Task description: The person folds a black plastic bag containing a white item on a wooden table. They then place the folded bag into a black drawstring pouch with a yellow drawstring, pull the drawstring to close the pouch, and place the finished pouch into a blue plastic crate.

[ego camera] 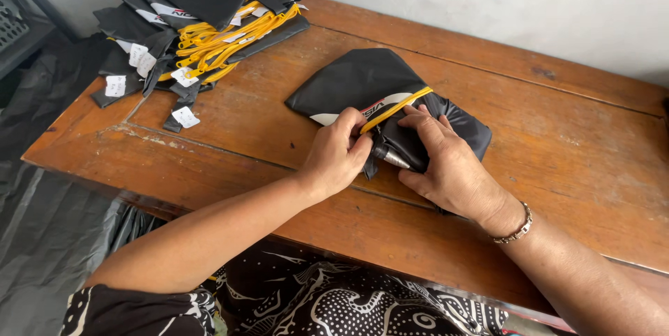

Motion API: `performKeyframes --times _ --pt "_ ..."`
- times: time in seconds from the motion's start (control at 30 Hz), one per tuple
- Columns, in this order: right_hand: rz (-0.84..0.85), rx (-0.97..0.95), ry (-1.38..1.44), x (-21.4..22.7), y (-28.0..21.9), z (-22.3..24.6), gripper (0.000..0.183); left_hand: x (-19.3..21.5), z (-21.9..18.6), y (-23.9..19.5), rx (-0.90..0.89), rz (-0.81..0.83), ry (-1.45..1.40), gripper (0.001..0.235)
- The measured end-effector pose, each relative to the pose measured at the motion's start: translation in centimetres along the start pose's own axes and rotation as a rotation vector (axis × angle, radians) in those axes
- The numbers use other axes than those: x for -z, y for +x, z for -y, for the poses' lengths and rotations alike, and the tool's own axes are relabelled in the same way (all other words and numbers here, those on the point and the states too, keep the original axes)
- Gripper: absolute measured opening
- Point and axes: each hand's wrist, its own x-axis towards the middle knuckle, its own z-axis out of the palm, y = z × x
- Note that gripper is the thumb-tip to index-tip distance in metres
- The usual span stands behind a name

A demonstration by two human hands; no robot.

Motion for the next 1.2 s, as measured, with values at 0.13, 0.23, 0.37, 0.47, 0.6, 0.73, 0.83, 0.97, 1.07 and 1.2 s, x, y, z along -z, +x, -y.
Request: performKeyframes --times 0.13,0.23,0.37,0.47,0.6,0.73,0.83,0.97,1.07,1.2 --pt "-0.020 0.006 0.048 0.6 0.1 0.1 0.072 0.2 -0.7 -0.2 -0.069 -0.067 -0.063 0.016" --pt "-0.040 -0.004 0.100 0.8 0.0 -0.1 0.070 0.1 -0.7 -0.3 -0.121 -0.077 -0.093 0.016" --pt "-0.088 -0.061 0.175 1.4 -0.1 -0.2 0.069 -0.1 0.2 0.0 -0.310 -0.128 -0.012 0.021" --pt "-0.109 -0.081 0.178 1.3 -0.3 -0.9 0.068 -0.2 0.1 -0.4 -0.358 -0.123 0.042 0.025" --pt "-0.141 0.020 0.171 1.1 -0.4 -0.1 0.066 -0.6 -1.1 -1.1 -0.338 -0.154 0.015 0.035" --pt "-0.198 0.102 0.140 0.1 -0.4 -0.1 0.064 -0.7 -1.0 -1.1 -0.345 -0.225 0.013 0.029" --pt "-0.246 0.141 0.083 -0.5 -0.6 -0.2 0.064 -0.5 -1.0 -0.7 -0.389 -0.298 -0.007 0.023" --pt "-0.260 0.167 0.023 -1.7 -0.8 0.0 0.057 -0.5 -1.3 -1.2 -0.382 -0.348 -0.079 0.023" --pt "-0.270 0.202 -0.111 -3.0 -0.9 0.0 0.059 -0.5 -0.5 -1.3 -0.336 -0.331 -0.086 0.027" --pt "-0.241 0.193 -0.150 -3.1 -0.5 0.3 0.063 -0.4 0.1 -1.2 -0.316 -0.335 -0.082 0.028"
